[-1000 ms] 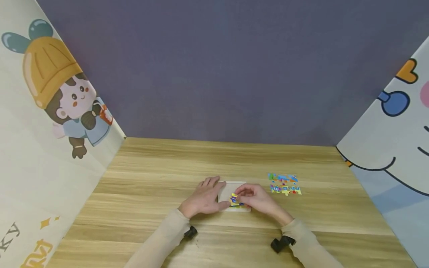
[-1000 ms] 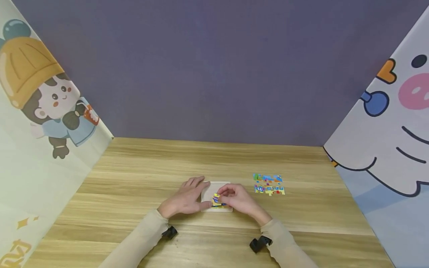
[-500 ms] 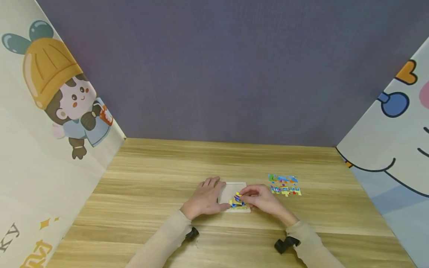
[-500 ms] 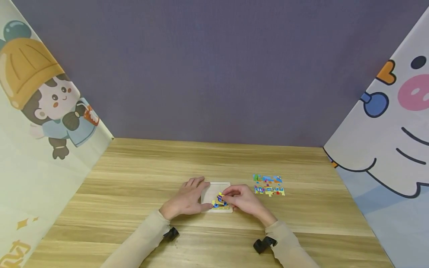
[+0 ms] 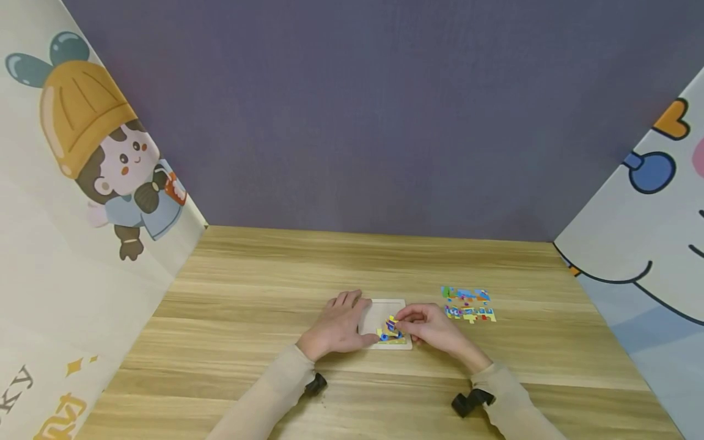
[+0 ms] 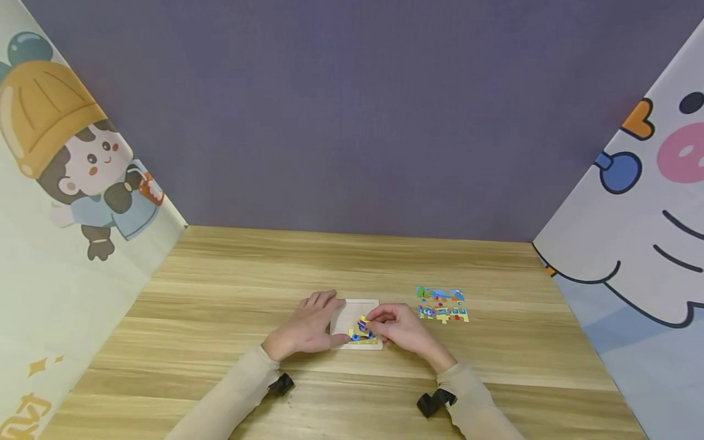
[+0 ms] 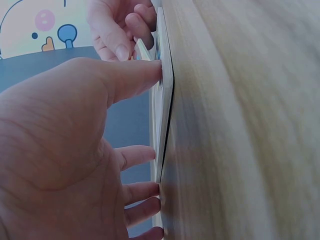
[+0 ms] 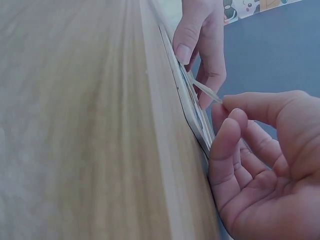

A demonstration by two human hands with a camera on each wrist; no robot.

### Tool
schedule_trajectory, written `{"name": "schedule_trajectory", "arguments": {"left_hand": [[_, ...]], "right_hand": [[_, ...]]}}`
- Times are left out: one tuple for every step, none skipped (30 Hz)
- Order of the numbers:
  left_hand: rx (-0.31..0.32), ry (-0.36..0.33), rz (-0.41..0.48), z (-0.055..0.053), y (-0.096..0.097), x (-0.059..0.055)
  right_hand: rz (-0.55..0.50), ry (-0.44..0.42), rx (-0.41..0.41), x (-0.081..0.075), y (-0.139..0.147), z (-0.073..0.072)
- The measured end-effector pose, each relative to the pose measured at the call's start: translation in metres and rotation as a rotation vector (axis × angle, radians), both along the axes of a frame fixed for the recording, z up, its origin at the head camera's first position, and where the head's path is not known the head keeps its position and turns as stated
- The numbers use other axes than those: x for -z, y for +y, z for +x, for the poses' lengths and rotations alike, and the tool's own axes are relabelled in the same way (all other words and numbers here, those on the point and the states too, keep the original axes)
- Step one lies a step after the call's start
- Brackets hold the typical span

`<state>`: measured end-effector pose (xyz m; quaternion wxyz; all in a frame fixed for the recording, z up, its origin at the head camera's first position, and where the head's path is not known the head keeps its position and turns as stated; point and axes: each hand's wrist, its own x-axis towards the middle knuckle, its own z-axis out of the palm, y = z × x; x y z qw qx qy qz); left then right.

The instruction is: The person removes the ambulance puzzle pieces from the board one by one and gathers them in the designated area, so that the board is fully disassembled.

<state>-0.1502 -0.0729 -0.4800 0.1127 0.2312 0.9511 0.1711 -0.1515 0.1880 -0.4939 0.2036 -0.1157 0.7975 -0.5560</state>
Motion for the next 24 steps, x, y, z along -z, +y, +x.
{"name": "schedule_trajectory", "arguments": {"left_hand": [[0.0,-0.002,-0.002,-0.0001,0.0002,-0.0001],[-0.001,-0.003,-0.002,-0.0001,0.0004,0.0],[-0.002,-0.005,-0.003,-0.0002,0.0005,-0.0002],[-0.003,-0.006,-0.004,-0.0001,0.0006,-0.0004],[-0.003,-0.006,-0.006,0.0001,0.0007,-0.0006],[-0.003,-0.007,-0.007,0.0003,0.0008,-0.0008],[-0.002,-0.006,-0.007,0.0004,0.0008,-0.001],[-0.002,-0.005,-0.007,0.0005,0.0009,-0.0012],[-0.001,-0.005,-0.007,0.0005,0.0009,-0.0011],[-0.001,-0.004,-0.006,0.0005,0.0009,-0.001],[0.0,-0.003,-0.006,0.0005,0.001,-0.0009],[0.0,-0.002,-0.004,0.0004,0.001,-0.0008],[0.0,0.0,-0.003,0.0003,0.001,-0.0006],[0.0,0.0,-0.002,0.0003,0.001,-0.0007],[0.0,0.001,-0.001,0.0003,0.001,-0.0008],[0.0,0.001,0.0,0.0005,0.0009,-0.0011],[0.0,0.001,0.002,0.0006,0.0009,-0.0013],[-0.001,0.001,0.004,0.0008,0.0009,-0.0015],[-0.002,0.001,0.006,0.0009,0.0009,-0.0015],[-0.003,0.0,0.008,0.0009,0.0009,-0.0015],[-0.003,0.0,0.01,0.0009,0.0009,-0.0012],[-0.004,-0.001,0.01,0.0008,0.0009,-0.0008],[-0.005,0.0,0.011,0.0005,0.0008,-0.0004],[-0.004,0.0,0.01,0.0003,0.0007,0.0003]], "right_hand": [[0.0,0.001,0.001,-0.0001,0.0,0.0001],[-0.001,0.003,0.001,0.0,-0.0001,0.0001],[-0.001,0.004,0.002,-0.0001,-0.0001,0.0001],[0.0,0.005,0.003,-0.0001,-0.0002,0.0001],[0.001,0.007,0.002,0.0,-0.0002,0.0],[0.001,0.009,0.001,0.0001,-0.0001,0.0],[0.002,0.01,0.0,0.0002,0.0,-0.0001],[0.003,0.012,-0.001,0.0004,0.0001,-0.0001],[0.004,0.013,-0.002,0.0004,0.0003,-0.0001],[0.005,0.014,-0.002,0.0005,0.0004,-0.0001],[0.004,0.014,-0.002,0.0005,0.0006,-0.0001],[0.003,0.013,-0.002,0.0005,0.0008,0.0],[0.002,0.013,-0.001,0.0005,0.0009,0.0],[0.0,0.012,-0.001,0.0006,0.001,0.0],[-0.001,0.009,0.0,0.0007,0.0012,-0.0001],[-0.004,0.005,0.0,0.0008,0.0014,-0.0002],[-0.008,0.0,0.0,0.001,0.0016,-0.0003],[-0.01,-0.005,0.0,0.0011,0.0019,-0.0005],[-0.012,-0.01,0.001,0.0013,0.0024,-0.0007],[-0.012,-0.015,0.004,0.0013,0.0029,-0.0008],[-0.015,-0.019,0.005,0.0012,0.0036,-0.0009],[-0.017,-0.022,0.006,0.001,0.0043,-0.001],[-0.016,-0.021,0.006,0.0011,0.0052,-0.001],[-0.011,-0.02,0.009,0.0011,0.0063,-0.001]]}}
